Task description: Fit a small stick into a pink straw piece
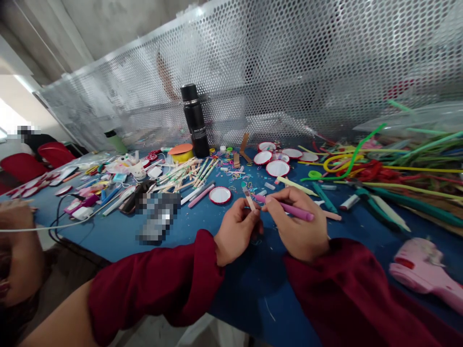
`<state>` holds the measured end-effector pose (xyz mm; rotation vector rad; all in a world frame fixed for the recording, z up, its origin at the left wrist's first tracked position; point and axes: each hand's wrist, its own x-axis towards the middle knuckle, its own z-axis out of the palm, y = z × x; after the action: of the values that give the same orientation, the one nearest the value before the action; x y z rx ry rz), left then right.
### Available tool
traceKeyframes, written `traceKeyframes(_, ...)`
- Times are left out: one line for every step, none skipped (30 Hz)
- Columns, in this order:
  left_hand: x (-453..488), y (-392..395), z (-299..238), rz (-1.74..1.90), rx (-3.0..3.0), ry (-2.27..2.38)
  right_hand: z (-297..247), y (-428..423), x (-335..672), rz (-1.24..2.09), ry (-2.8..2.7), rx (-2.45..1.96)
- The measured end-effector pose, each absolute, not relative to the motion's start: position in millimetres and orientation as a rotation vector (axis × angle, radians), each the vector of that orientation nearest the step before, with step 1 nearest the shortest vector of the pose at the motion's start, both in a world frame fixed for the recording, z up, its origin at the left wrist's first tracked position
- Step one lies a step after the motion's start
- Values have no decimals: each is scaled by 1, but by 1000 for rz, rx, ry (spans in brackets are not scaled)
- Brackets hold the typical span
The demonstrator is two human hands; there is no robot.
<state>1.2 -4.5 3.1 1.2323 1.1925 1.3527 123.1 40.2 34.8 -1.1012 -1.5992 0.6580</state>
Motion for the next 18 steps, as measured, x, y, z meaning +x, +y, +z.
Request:
traceKeyframes(1,-4,3,1353,1233,1192,36,40,123,660,-1608,-1092)
traceKeyframes(1,-4,2,1353,1234,1191,37,39,122,647,-1622,-1088)
traceKeyframes(1,-4,2,1352,1236,1190,38,39,122,624,-1635,-1094)
traceKeyframes(1,-4,2,1349,1237,1190,38,39,121,600,-1644,-1102)
traceKeyframes(1,-4,2,1345,1236,1190,39,39,121,586,-1646,-1110)
traceKeyframes(1,-4,2,1342,1234,1190,39,39,121,581,-1644,-1116)
traceKeyframes(1,-4,3,1340,1231,1188,39,39,122,587,-1634,-1117)
traceKeyframes(1,-4,3,1340,1230,1184,38,40,122,601,-1624,-1109)
traceKeyframes(1,-4,3,1342,1230,1181,38,40,122,613,-1621,-1094)
traceKeyframes(1,-4,3,1348,1231,1177,38,39,122,616,-1623,-1077)
traceKeyframes(1,-5,4,1353,1232,1175,37,39,122,615,-1628,-1062)
traceKeyframes(1,-5,4,1357,1233,1176,38,39,122,617,-1633,-1053)
traceKeyframes(1,-5,5,1357,1233,1178,38,39,122,620,-1637,-1054)
traceKeyframes(1,-5,5,1354,1230,1180,38,38,121,626,-1638,-1062)
traceKeyframes(1,-5,6,1347,1223,1182,39,38,121,633,-1632,-1075)
traceKeyframes(1,-5,6,1341,1218,1185,39,37,121,643,-1623,-1086)
traceKeyframes(1,-5,6,1336,1215,1187,40,37,121,654,-1615,-1090)
traceKeyframes(1,-5,5,1335,1215,1191,40,36,121,660,-1609,-1087)
